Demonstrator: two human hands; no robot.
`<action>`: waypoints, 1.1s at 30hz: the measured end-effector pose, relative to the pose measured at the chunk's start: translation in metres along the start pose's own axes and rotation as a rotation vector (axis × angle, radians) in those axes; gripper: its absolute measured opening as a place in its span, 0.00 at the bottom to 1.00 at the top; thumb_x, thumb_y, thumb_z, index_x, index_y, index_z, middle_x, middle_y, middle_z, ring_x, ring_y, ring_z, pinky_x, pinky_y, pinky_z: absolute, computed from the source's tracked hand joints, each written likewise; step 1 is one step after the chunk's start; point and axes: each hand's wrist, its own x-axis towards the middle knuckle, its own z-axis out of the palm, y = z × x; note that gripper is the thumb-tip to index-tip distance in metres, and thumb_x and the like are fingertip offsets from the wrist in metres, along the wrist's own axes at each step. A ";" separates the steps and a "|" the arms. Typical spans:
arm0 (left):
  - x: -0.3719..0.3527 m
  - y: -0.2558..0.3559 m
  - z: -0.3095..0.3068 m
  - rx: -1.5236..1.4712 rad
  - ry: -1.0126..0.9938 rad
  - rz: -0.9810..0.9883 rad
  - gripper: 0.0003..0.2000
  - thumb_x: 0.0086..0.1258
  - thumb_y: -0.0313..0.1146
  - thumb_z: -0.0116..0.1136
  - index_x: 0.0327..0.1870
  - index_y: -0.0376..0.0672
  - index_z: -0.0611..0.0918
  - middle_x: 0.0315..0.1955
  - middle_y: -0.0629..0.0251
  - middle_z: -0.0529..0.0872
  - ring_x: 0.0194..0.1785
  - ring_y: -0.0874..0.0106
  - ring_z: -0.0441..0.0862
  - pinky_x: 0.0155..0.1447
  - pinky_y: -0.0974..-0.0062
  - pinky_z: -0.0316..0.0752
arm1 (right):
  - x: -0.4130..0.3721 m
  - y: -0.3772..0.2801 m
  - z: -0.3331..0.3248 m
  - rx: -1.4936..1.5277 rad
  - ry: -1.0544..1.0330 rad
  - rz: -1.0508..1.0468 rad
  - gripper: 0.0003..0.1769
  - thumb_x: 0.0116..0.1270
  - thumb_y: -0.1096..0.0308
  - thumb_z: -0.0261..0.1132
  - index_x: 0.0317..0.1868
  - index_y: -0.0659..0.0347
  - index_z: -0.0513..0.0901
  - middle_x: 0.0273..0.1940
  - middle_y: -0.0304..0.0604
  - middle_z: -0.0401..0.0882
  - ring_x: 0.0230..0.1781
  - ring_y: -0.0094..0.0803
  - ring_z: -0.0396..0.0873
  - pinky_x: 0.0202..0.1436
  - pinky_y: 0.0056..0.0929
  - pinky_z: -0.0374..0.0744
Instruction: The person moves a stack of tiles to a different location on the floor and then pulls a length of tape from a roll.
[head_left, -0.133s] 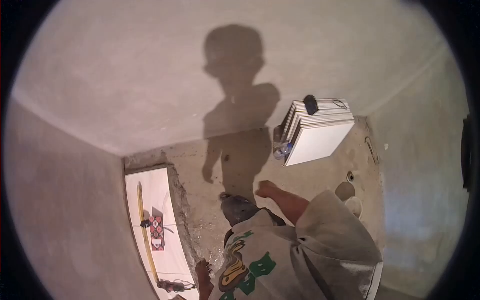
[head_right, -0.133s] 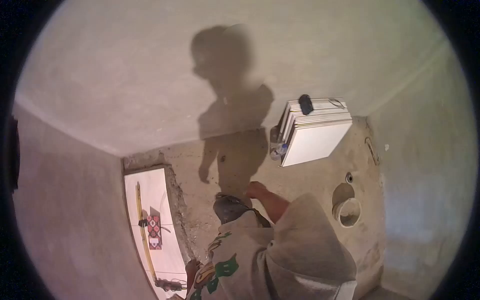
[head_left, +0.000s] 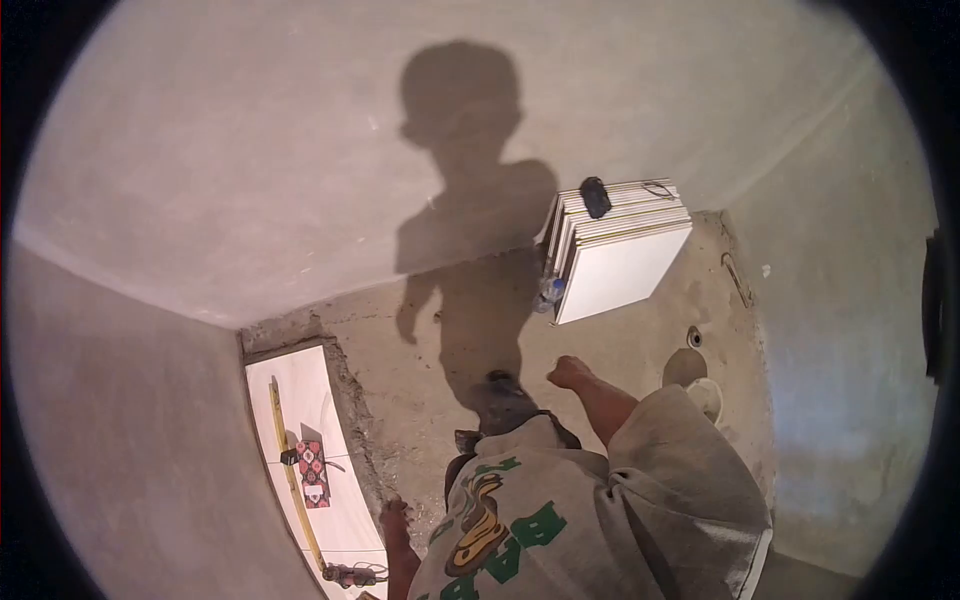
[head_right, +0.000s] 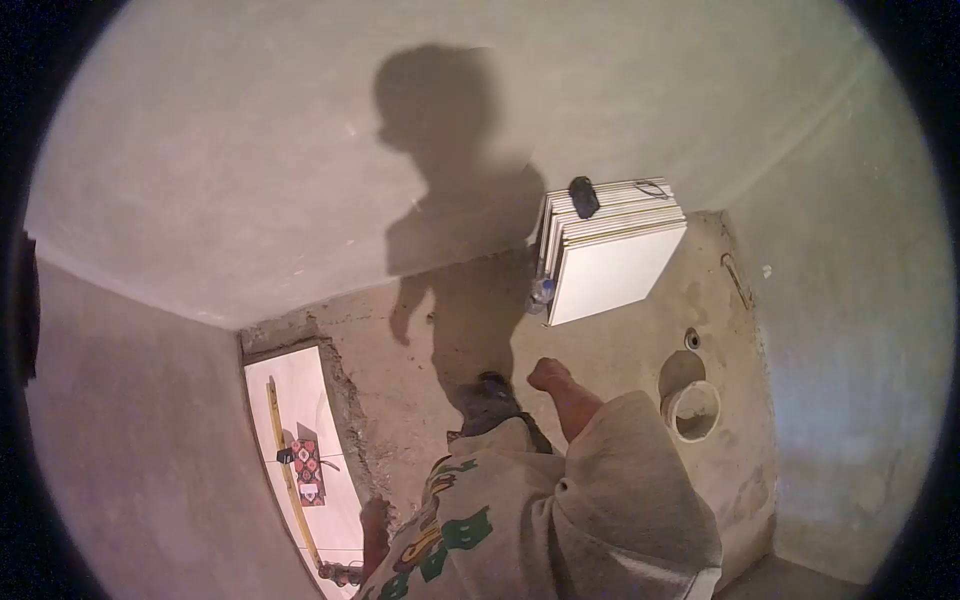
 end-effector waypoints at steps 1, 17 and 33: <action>-0.004 0.010 0.033 -0.080 -0.006 0.027 0.11 0.61 0.40 0.52 0.30 0.41 0.77 0.28 0.61 0.81 0.21 0.68 0.75 0.25 0.67 0.72 | 0.004 0.045 -0.021 -0.016 0.020 0.027 0.27 0.50 0.54 0.60 0.43 0.69 0.79 0.47 0.59 0.75 0.50 0.49 0.74 0.54 0.40 0.72; -0.154 0.190 0.390 0.482 -0.397 0.524 0.24 0.63 0.45 0.52 0.54 0.35 0.74 0.43 0.54 0.81 0.47 0.68 0.79 0.45 0.71 0.74 | 0.185 0.214 -0.280 0.067 0.658 -0.103 0.46 0.44 0.42 0.69 0.53 0.72 0.66 0.49 0.61 0.73 0.53 0.51 0.72 0.54 0.41 0.72; -0.159 0.223 0.422 -0.005 0.015 -0.144 0.21 0.63 0.48 0.53 0.48 0.39 0.75 0.34 0.64 0.80 0.33 0.74 0.79 0.32 0.75 0.72 | 0.348 0.215 -0.402 0.738 0.517 -0.139 0.40 0.53 0.35 0.59 0.45 0.70 0.77 0.44 0.60 0.77 0.48 0.48 0.75 0.53 0.38 0.70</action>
